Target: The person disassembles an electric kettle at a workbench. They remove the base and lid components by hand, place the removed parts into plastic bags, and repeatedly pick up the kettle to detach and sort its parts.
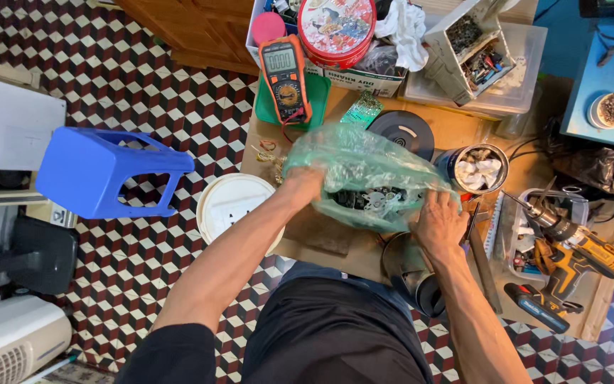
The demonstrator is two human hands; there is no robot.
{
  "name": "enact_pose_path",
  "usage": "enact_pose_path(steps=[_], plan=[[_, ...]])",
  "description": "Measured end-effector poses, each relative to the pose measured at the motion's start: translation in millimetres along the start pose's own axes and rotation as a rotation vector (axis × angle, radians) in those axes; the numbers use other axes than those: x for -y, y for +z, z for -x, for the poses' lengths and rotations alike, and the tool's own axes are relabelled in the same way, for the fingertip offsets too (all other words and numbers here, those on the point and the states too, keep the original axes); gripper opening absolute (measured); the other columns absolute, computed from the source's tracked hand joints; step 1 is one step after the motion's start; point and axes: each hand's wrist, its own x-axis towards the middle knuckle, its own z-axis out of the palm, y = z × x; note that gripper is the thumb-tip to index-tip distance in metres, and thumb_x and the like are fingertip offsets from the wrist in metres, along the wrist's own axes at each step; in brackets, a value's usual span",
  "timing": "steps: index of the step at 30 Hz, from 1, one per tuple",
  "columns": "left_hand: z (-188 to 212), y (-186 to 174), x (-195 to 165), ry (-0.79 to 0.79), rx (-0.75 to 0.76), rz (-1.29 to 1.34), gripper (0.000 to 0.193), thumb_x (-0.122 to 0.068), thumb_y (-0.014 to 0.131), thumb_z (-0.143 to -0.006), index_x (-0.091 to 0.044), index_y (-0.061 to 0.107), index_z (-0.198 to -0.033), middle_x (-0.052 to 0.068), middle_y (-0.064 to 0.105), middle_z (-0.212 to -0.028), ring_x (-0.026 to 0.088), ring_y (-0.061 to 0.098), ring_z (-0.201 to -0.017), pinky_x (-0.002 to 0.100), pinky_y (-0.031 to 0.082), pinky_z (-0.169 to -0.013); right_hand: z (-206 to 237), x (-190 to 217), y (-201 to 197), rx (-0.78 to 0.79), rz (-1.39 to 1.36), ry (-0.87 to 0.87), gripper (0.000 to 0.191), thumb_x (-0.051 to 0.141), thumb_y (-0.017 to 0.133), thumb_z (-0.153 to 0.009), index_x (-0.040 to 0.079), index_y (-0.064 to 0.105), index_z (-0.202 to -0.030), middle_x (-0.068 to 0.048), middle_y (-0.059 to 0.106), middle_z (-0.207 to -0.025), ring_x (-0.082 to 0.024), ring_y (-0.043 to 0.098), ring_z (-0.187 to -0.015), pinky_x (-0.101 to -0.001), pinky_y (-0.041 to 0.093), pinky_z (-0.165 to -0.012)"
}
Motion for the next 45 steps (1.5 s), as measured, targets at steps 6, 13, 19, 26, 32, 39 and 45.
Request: enact_pose_path(steps=[6,13,19,26,32,39,45], plan=[[22,-2,-59,0.069,0.08,0.174,0.045,-0.047,0.072,-0.085,-0.009,0.077,-0.109,0.019,0.075,-0.108,0.038,0.071,-0.104,0.047,0.054,-0.092,26,-6,-11,0.491,-0.029,0.164,0.041,0.049,0.056,-0.108,0.012,0.07,-0.121,-0.016,0.072,-0.12,-0.032,0.07,-0.113,-0.0441,0.054,-0.097],[-62,-46,-68,-0.058,0.088,0.78,0.071,-0.059,0.065,-0.086,-0.016,0.057,-0.143,0.009,0.057,-0.148,0.028,0.05,-0.138,0.041,0.038,-0.114,32,49,71,0.13,-0.07,-0.414,0.042,0.023,0.069,-0.075,0.01,0.064,-0.115,-0.016,0.069,-0.103,-0.036,0.07,-0.09,-0.0498,0.053,-0.077],[-94,-52,-74,-0.586,0.096,1.115,0.078,-0.061,0.06,-0.091,-0.013,0.044,-0.151,0.015,0.048,-0.153,0.03,0.048,-0.139,0.043,0.037,-0.115,48,41,85,0.477,-0.241,-0.412,0.033,0.021,0.064,-0.087,0.011,0.063,-0.117,-0.018,0.072,-0.109,-0.038,0.072,-0.096,-0.0528,0.056,-0.081],[-13,30,-102,-0.184,-0.348,1.002,0.052,-0.043,0.052,-0.098,-0.005,0.064,-0.133,0.017,0.074,-0.121,0.033,0.073,-0.107,0.04,0.055,-0.091,-36,5,46,0.015,-0.84,-0.06,0.055,0.009,0.054,-0.092,0.007,0.045,-0.146,-0.029,0.07,-0.107,-0.048,0.069,-0.094,-0.0534,0.055,-0.081],[45,48,-56,-0.257,-0.181,0.261,0.067,-0.045,0.067,-0.088,-0.004,0.056,-0.14,0.023,0.065,-0.133,0.038,0.064,-0.12,0.046,0.05,-0.101,-72,-10,30,-0.241,-0.695,-0.275,0.069,0.004,0.058,-0.083,-0.004,0.036,-0.148,-0.041,0.052,-0.134,-0.056,0.056,-0.113,-0.0543,0.049,-0.094],[15,-27,-32,-0.35,0.069,1.816,0.087,-0.067,0.054,-0.091,0.001,0.051,-0.145,0.022,0.057,-0.145,0.028,0.062,-0.125,0.043,0.054,-0.103,-2,35,25,-0.234,-0.655,-0.103,0.041,0.005,0.059,-0.091,0.004,0.061,-0.132,-0.025,0.069,-0.115,-0.044,0.066,-0.099,-0.0521,0.054,-0.083],[-5,-24,-32,-0.426,-0.189,1.815,0.084,-0.058,0.056,-0.093,0.004,0.042,-0.148,0.024,0.059,-0.142,0.029,0.062,-0.124,0.042,0.057,-0.101,72,98,68,0.357,-0.638,-0.538,0.071,0.017,0.065,-0.089,0.004,0.037,-0.154,-0.028,0.058,-0.133,-0.041,0.06,-0.119,-0.046,0.05,-0.098]])
